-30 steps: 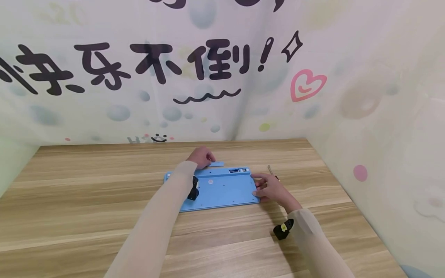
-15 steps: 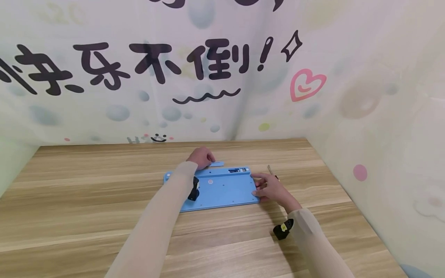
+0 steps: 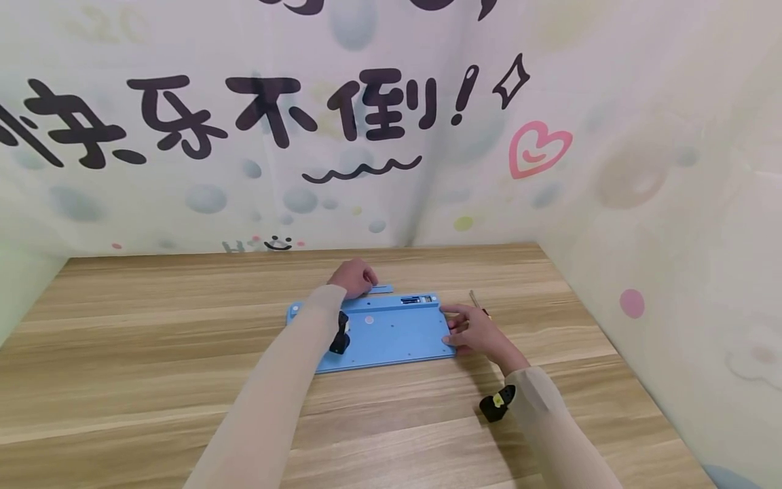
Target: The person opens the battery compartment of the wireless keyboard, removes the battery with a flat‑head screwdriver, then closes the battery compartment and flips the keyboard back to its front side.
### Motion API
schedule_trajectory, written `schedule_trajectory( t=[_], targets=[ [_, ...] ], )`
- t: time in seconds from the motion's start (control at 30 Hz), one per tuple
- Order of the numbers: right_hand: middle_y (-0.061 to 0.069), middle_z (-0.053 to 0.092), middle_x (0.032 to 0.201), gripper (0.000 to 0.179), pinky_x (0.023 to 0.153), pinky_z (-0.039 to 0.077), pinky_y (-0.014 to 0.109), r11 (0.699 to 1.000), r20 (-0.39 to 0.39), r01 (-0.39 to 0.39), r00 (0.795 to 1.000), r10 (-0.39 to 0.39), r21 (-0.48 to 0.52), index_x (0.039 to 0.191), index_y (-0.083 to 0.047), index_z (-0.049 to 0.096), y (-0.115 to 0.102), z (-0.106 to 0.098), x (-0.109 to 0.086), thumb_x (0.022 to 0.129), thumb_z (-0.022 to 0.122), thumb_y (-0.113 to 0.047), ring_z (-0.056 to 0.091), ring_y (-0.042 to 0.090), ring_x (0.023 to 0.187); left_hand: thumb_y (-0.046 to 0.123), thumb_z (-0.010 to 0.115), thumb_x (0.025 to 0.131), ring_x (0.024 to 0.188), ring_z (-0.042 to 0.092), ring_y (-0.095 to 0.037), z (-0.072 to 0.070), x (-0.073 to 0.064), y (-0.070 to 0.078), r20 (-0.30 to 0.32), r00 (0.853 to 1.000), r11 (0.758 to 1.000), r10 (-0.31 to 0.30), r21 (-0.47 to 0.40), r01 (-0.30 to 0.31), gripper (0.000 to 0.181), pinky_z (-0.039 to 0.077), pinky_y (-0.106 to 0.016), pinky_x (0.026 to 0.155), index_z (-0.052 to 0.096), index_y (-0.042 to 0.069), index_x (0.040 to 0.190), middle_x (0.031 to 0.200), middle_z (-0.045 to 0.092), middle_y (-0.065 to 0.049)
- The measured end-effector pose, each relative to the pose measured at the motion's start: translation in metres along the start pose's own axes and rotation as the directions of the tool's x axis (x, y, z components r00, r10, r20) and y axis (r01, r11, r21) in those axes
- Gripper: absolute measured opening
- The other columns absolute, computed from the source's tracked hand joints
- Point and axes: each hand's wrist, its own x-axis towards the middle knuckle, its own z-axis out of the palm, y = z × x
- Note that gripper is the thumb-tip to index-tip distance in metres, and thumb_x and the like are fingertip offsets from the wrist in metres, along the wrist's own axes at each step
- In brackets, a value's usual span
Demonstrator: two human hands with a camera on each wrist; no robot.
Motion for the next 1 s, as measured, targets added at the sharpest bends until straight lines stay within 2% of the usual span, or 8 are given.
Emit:
schedule_trajectory(
  t=[0.33, 0.67, 0.87, 1.0],
  targets=[
    [0.014, 0.053, 0.101, 0.058, 0.06, 0.053, 0.035, 1.0, -0.003, -0.005, 1.0, 0.005, -0.002, 0.132, -0.006, 0.048, 0.0, 0.002, 0.001, 0.078, 0.068, 0.003, 0.051, 0.023, 0.083, 0.006, 0.058, 0.086, 0.087, 0.053, -0.021, -0.004, 0.002, -0.002, -0.004, 1.0, 1.0, 0.026, 0.005, -0.026, 0.017, 0.045, -0.034, 0.081, 0.069, 0.008, 0.099, 0.099, 0.062, -0.005],
    [0.014, 0.053, 0.103, 0.058, 0.061, 0.053, 0.035, 1.0, -0.001, -0.005, 1.0, 0.005, -0.002, 0.132, -0.006, 0.047, -0.001, 0.001, 0.0, 0.079, 0.068, 0.003, 0.051, 0.024, 0.084, 0.003, 0.057, 0.088, 0.09, 0.054, -0.022, -0.017, -0.02, 0.022, 0.048, 0.993, 0.993, 0.107, -0.045, -0.105, 0.019, 0.045, -0.033, 0.082, 0.066, 0.002, 0.104, 0.101, 0.062, -0.009],
    [0.014, 0.052, 0.103, 0.058, 0.061, 0.053, 0.035, 1.0, 0.004, -0.013, 1.0, 0.013, 0.001, 0.133, -0.006, 0.046, -0.002, 0.0, 0.0, 0.079, 0.067, 0.003, 0.052, 0.024, 0.086, 0.003, 0.058, 0.088, 0.083, 0.052, -0.02, -0.019, -0.029, 0.027, 0.06, 0.986, 0.987, 0.155, -0.056, -0.151, 0.017, 0.045, -0.028, 0.076, 0.066, 0.001, 0.103, 0.094, 0.062, -0.008],
    [0.015, 0.052, 0.104, 0.058, 0.061, 0.053, 0.035, 1.0, 0.006, -0.019, 1.0, 0.018, 0.005, 0.133, -0.006, 0.046, -0.001, 0.0, 0.001, 0.079, 0.067, 0.002, 0.053, 0.025, 0.086, 0.004, 0.059, 0.088, 0.083, 0.052, -0.02, -0.019, -0.034, 0.028, 0.074, 0.985, 0.987, 0.156, -0.054, -0.152, 0.017, 0.045, -0.028, 0.075, 0.066, 0.001, 0.102, 0.093, 0.061, -0.007]
  ],
)
